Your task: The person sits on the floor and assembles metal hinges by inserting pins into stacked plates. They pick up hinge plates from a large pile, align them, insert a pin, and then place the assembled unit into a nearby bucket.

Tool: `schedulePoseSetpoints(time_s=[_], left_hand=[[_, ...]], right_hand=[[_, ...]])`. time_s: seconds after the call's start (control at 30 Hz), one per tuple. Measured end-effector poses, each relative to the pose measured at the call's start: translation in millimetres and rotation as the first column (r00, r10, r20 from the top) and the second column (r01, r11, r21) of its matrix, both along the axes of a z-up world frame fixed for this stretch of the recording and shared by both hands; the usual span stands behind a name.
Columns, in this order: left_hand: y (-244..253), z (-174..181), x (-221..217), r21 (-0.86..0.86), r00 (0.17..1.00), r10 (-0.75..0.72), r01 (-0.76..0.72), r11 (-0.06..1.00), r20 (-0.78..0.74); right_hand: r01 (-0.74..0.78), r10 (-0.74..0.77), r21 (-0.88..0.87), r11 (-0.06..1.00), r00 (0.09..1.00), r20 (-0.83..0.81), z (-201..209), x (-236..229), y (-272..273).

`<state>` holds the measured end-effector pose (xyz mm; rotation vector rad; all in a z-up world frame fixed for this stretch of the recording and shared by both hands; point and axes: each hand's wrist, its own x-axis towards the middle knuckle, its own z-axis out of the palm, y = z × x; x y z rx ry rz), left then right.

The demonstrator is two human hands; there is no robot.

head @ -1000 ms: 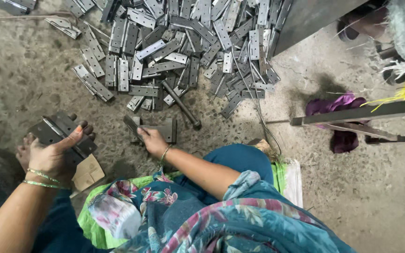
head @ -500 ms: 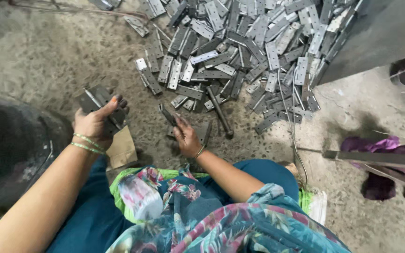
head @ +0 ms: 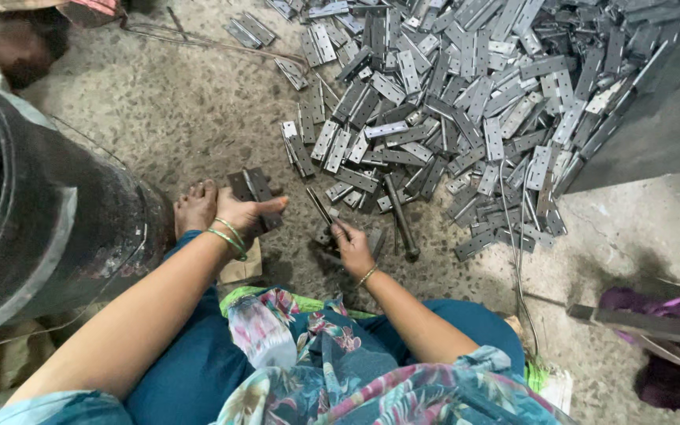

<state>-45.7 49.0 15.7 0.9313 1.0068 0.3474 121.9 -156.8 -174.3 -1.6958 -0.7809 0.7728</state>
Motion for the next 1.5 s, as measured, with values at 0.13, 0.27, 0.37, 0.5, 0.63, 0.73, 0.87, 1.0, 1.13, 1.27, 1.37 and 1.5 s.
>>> schedulePoseSetpoints(time_s=[0.13, 0.27, 0.37, 0.5, 0.63, 0.73, 0.87, 1.0, 1.13, 1.27, 1.37, 1.5], left_hand=[[-21.5, -27.5, 25.4, -0.003, 0.989, -0.017, 0.018, 1.0, 0.148], [-32.7, -34.8, 43.7, 0.338, 0.995, -0.095, 0.096, 0.936, -0.019], [-36.7, -32.3, 49.4, 0.331, 0.993, -0.104, 0.119, 0.936, -0.063], [-43.1, -21.2, 57.2, 0.381, 0.99, -0.141, 0.12, 0.917, 0.029], [-48.7, -15.7, 62.2, 0.379, 0.988, -0.151, 0.128, 0.917, 0.033], [-51.0, -17.1, 68.3, 0.333, 0.995, -0.103, 0.099, 0.938, -0.005], [-48.7, -13.9, 68.0, 0.24, 0.993, -0.103, 0.087, 0.967, 0.055], [-47.5, -6.5, 60.8, 0.08, 0.987, -0.08, 0.069, 0.994, 0.139], [-41.5, 2.2, 52.9, 0.124, 0.959, -0.215, 0.194, 0.973, 0.187], [-41.4, 7.0, 47.6, 0.151, 0.938, -0.276, 0.247, 0.957, 0.209], [-39.9, 8.2, 44.7, 0.063, 0.932, -0.2, 0.189, 0.98, 0.301], [-38.1, 4.6, 41.5, -0.148, 0.927, -0.041, 0.103, 0.984, 0.374]], right_hand=[[-0.093, 0.043, 0.274, 0.957, 0.982, 0.184, 74.7, -14.5, -5.4], [-0.057, 0.026, 0.284, 0.957, 0.993, 0.114, 111.0, -25.2, -7.8], [-0.02, 0.022, 0.199, 0.98, 1.0, -0.01, 112.2, -21.1, -15.2], [-0.005, -0.027, 0.223, 0.975, 0.989, 0.142, 110.4, -12.9, -19.5], [0.044, -0.038, 0.236, 0.971, 0.999, -0.032, 110.6, -13.8, -20.9], [0.166, -0.244, 0.265, 0.95, 0.922, 0.299, 108.4, -10.2, -21.6], [0.183, -0.199, 0.2, 0.962, 0.978, 0.061, 110.2, -1.3, -18.4], [0.29, -0.077, 0.24, 0.926, 0.77, -0.633, 123.6, 2.7, -14.9], [0.272, -0.031, 0.125, 0.954, 0.504, -0.863, 141.3, 4.0, -20.1], [0.208, 0.027, 0.162, 0.965, 0.53, -0.848, 144.2, 9.0, -24.9], [0.158, 0.034, 0.248, 0.956, 0.779, -0.627, 143.3, 19.3, -25.5], [0.086, -0.094, 0.241, 0.967, 0.995, 0.021, 162.6, 25.5, -29.6]])
